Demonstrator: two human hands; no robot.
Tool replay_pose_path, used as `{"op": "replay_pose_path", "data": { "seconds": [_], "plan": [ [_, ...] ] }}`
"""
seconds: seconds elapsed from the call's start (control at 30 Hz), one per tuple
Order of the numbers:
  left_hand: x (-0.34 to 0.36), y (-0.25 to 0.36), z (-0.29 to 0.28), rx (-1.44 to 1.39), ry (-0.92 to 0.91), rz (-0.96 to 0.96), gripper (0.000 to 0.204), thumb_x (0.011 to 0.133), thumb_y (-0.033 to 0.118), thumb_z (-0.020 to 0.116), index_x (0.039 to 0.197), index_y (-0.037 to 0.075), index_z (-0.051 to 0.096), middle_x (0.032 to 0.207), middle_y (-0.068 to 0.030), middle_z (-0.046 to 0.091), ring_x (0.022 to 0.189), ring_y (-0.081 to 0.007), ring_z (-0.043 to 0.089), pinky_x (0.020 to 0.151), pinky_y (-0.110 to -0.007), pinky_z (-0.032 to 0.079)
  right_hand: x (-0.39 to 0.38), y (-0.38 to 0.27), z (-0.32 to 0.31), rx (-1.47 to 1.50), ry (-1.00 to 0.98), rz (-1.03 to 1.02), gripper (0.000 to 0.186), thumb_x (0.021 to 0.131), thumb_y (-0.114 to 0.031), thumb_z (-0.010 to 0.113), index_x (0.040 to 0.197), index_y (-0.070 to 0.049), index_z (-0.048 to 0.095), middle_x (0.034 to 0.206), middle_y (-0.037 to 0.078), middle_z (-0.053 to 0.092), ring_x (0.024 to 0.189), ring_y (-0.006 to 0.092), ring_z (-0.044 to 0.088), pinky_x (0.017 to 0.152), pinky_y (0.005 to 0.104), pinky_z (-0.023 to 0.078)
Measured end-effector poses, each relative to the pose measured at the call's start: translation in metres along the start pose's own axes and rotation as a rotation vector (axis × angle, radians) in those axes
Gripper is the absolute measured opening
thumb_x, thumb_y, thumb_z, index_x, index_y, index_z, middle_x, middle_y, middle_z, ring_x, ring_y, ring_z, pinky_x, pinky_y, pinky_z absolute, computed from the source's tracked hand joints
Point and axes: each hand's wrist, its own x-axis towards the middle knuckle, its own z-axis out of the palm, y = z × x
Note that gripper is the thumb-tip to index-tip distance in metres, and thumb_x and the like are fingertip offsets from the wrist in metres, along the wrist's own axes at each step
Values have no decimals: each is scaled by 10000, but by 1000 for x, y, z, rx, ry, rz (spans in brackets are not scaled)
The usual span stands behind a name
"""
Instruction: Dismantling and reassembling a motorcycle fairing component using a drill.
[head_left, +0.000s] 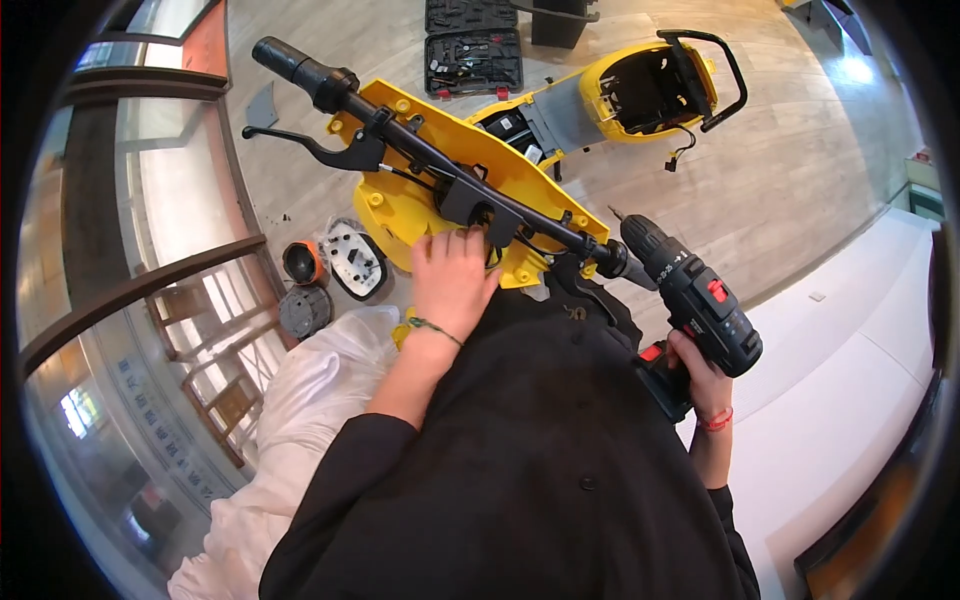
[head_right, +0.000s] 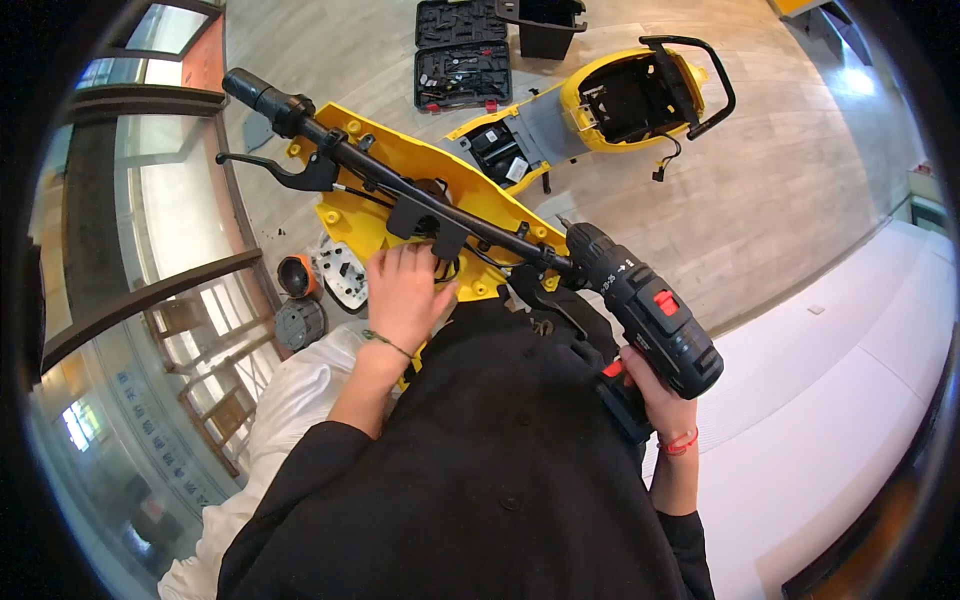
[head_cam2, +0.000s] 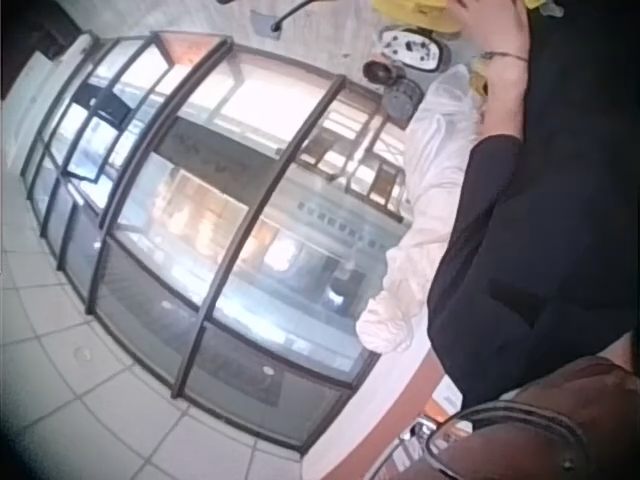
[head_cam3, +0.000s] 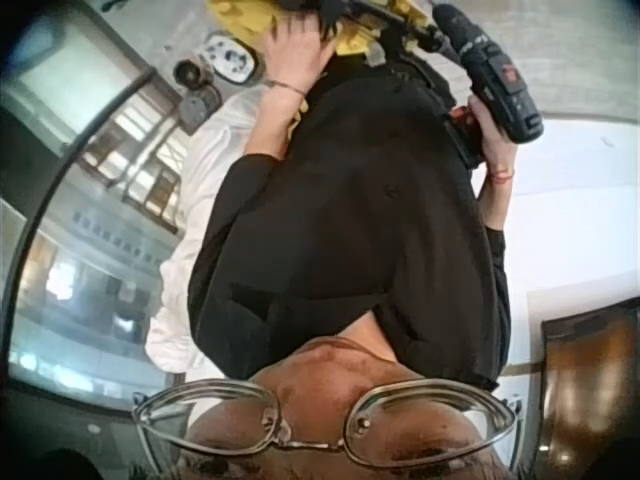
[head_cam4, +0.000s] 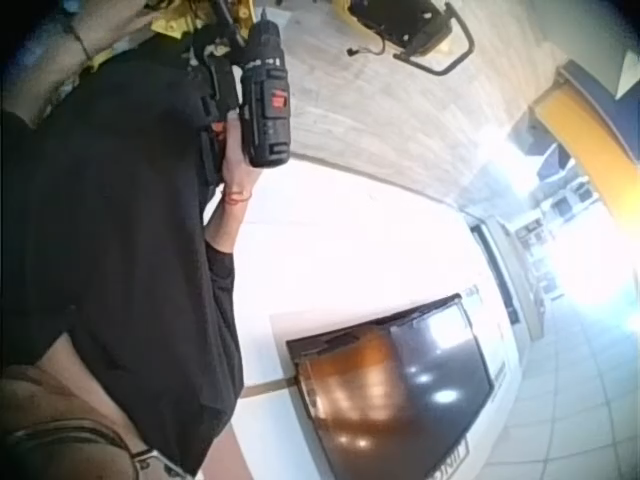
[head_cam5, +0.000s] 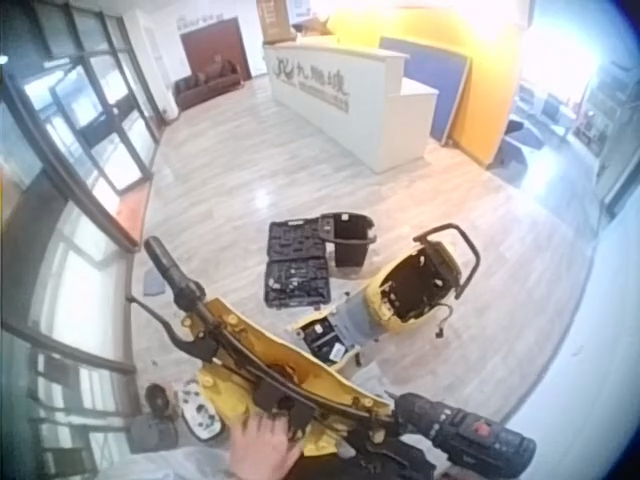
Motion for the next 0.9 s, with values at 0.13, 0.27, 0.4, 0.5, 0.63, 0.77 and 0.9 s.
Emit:
{"op": "replay_pose_path", "data": {
  "seconds": [0.13,0.27,0.4,0.5,0.63,0.77,0.9],
  "plan": [
    [1,0,11,11,14,-20,456,690,224,697,1079,55,531,959,-71,557,966,-237,495,859,-376,367,-1,2,0,16,-11,-8,98,809,-83,589,870,-6,594,669,29,558,579,105,516,563,240,412],
    [2,-8,7,-36,29,86,303,696,172,680,965,78,576,896,-63,565,915,-240,513,803,-362,397,1,3,2,3,-14,7,93,802,-73,602,867,-7,600,673,31,565,585,105,525,565,239,419],
    [6,-11,-6,-157,-14,128,195,705,98,648,883,52,584,848,-86,575,829,-271,538,749,-353,420,3,7,-1,21,-16,6,89,796,-68,610,862,-8,603,679,32,572,584,102,531,564,237,425],
    [3,-25,-13,-379,90,-12,171,732,44,616,898,23,584,862,-98,590,805,-258,563,749,-334,436,5,11,-5,68,26,13,103,768,-63,676,854,-22,636,658,2,587,560,73,535,517,220,424],
    [-9,-33,-15,-671,142,-251,182,763,40,586,943,8,587,859,-112,583,820,-238,557,732,-311,441,9,14,-8,131,47,35,102,767,-76,676,844,-26,632,650,-2,583,550,70,529,507,218,419],
    [-12,-32,-24,-584,114,-178,136,801,66,592,923,10,574,821,-89,563,804,-198,542,701,-283,436,15,17,-10,129,33,54,108,764,-94,673,840,-32,627,655,-6,581,541,66,522,497,217,412],
    [-20,-58,-15,-863,383,-531,95,866,107,569,872,24,524,853,-10,522,767,-101,516,652,-211,415,15,11,-8,108,26,14,58,788,-70,576,794,-12,571,636,23,538,537,90,495,529,229,398]
  ]
}}
